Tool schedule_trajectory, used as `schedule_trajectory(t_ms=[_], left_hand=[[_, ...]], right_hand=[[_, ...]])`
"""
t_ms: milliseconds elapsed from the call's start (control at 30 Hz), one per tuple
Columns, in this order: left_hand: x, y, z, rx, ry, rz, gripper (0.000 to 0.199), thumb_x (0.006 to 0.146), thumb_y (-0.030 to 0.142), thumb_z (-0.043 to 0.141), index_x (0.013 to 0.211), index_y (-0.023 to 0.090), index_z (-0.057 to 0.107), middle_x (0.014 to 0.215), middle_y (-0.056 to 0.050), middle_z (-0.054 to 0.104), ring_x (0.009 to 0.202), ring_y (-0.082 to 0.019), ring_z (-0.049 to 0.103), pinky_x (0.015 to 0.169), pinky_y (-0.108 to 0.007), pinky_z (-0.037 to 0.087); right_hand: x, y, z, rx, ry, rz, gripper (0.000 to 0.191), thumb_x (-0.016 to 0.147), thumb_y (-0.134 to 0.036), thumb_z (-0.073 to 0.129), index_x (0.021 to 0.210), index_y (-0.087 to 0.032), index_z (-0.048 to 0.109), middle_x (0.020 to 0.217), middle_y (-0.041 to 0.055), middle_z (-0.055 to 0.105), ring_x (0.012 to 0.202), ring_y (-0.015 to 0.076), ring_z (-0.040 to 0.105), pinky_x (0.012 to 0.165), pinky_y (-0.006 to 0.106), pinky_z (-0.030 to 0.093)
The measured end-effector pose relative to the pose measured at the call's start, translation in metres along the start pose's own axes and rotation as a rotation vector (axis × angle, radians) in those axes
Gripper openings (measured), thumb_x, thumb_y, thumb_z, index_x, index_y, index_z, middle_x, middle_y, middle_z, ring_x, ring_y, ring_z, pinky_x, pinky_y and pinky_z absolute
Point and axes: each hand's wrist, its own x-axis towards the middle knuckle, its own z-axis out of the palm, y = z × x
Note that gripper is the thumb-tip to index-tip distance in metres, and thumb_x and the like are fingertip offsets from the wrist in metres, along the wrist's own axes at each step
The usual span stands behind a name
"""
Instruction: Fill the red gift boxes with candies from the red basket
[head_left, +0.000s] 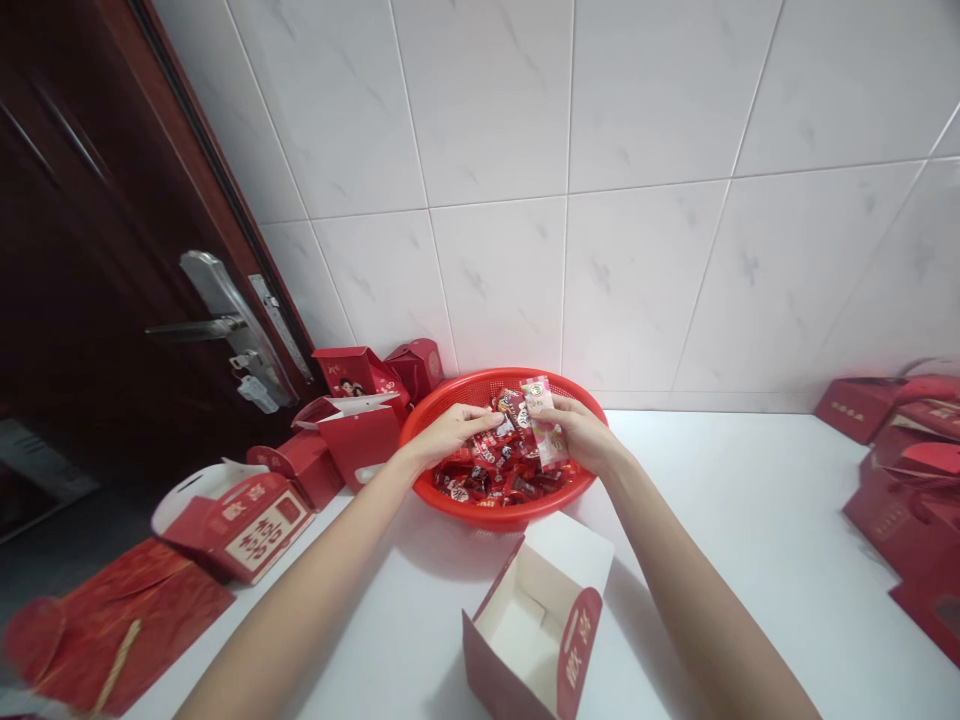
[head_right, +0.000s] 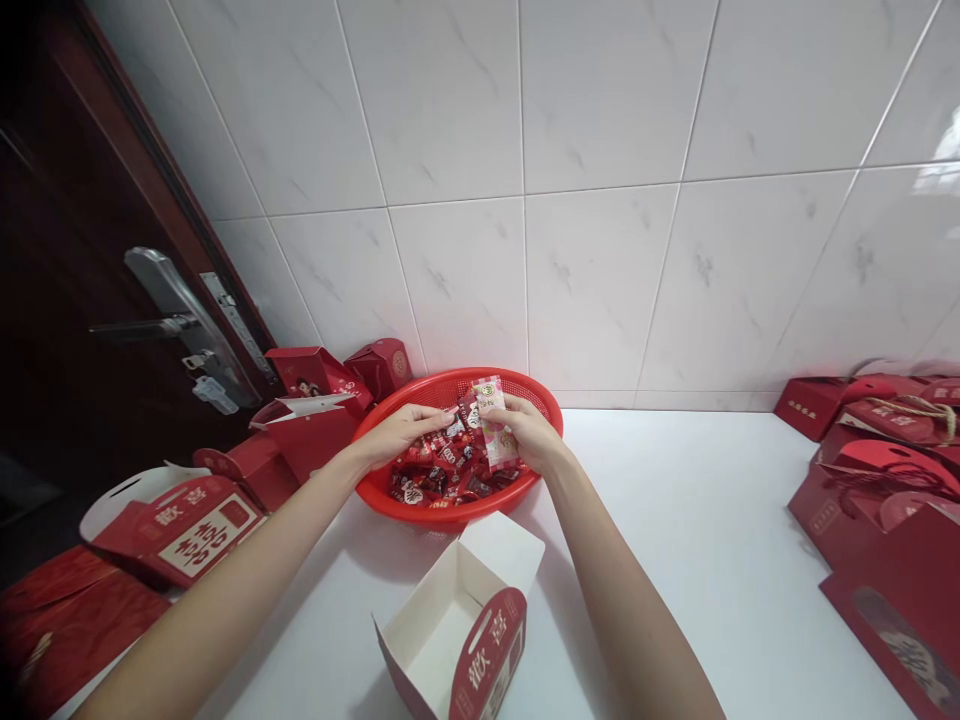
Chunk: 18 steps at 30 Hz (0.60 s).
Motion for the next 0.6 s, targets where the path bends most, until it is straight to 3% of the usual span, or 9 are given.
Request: schedule_trajectory(t_ms=[233, 367, 467, 600], left_hand=[[-0.009, 0.014, 0.009, 0.169, 0.117, 0.171, 0.048, 0.072, 0.063, 0.075, 0.068, 0.015, 0.070, 0.066, 0.000, 0.062, 0.066, -0.014, 0.053, 0.066, -0.027, 0.044], [-0.033, 0.034, 0.017, 0.197, 0.103, 0.198, 0.049, 0.077, 0.062, 0.071, 0.098, 0.017, 0.074, 0.094, -0.004, 0.071, 0.082, -0.018, 0.061, 0.077, -0.030, 0.048], [-0.061, 0.047, 0.023, 0.249, 0.020, 0.141, 0.051, 0.083, 0.061, 0.065, 0.112, 0.019, 0.067, 0.097, -0.003, 0.067, 0.080, -0.017, 0.060, 0.074, -0.030, 0.049], [-0.103, 0.062, 0.040, 0.487, -0.159, 0.129, 0.039, 0.087, 0.055, 0.060, 0.080, 0.018, 0.064, 0.082, 0.000, 0.058, 0.075, -0.015, 0.054, 0.071, -0.028, 0.044]], right_hand=[[-0.006, -0.004, 0.004, 0.040, -0.059, -0.015, 0.037, 0.061, -0.029, 0.086, 0.092, -0.017, 0.070, 0.082, 0.0044, 0.075, 0.070, 0.0188, 0.068, 0.069, 0.032, 0.057], [-0.022, -0.016, 0.008, -0.021, -0.061, -0.067, 0.038, 0.061, -0.031, 0.088, 0.092, -0.015, 0.070, 0.082, 0.0040, 0.074, 0.072, 0.0184, 0.068, 0.068, 0.030, 0.056], [-0.046, -0.037, 0.009, -0.129, -0.114, -0.107, 0.034, 0.065, -0.031, 0.086, 0.090, -0.015, 0.069, 0.079, 0.0021, 0.072, 0.066, 0.0150, 0.065, 0.063, 0.026, 0.053], [-0.085, -0.069, 0.012, -0.384, -0.259, -0.128, 0.027, 0.076, -0.032, 0.079, 0.093, -0.014, 0.067, 0.072, -0.0015, 0.065, 0.058, 0.0104, 0.057, 0.053, 0.022, 0.045]])
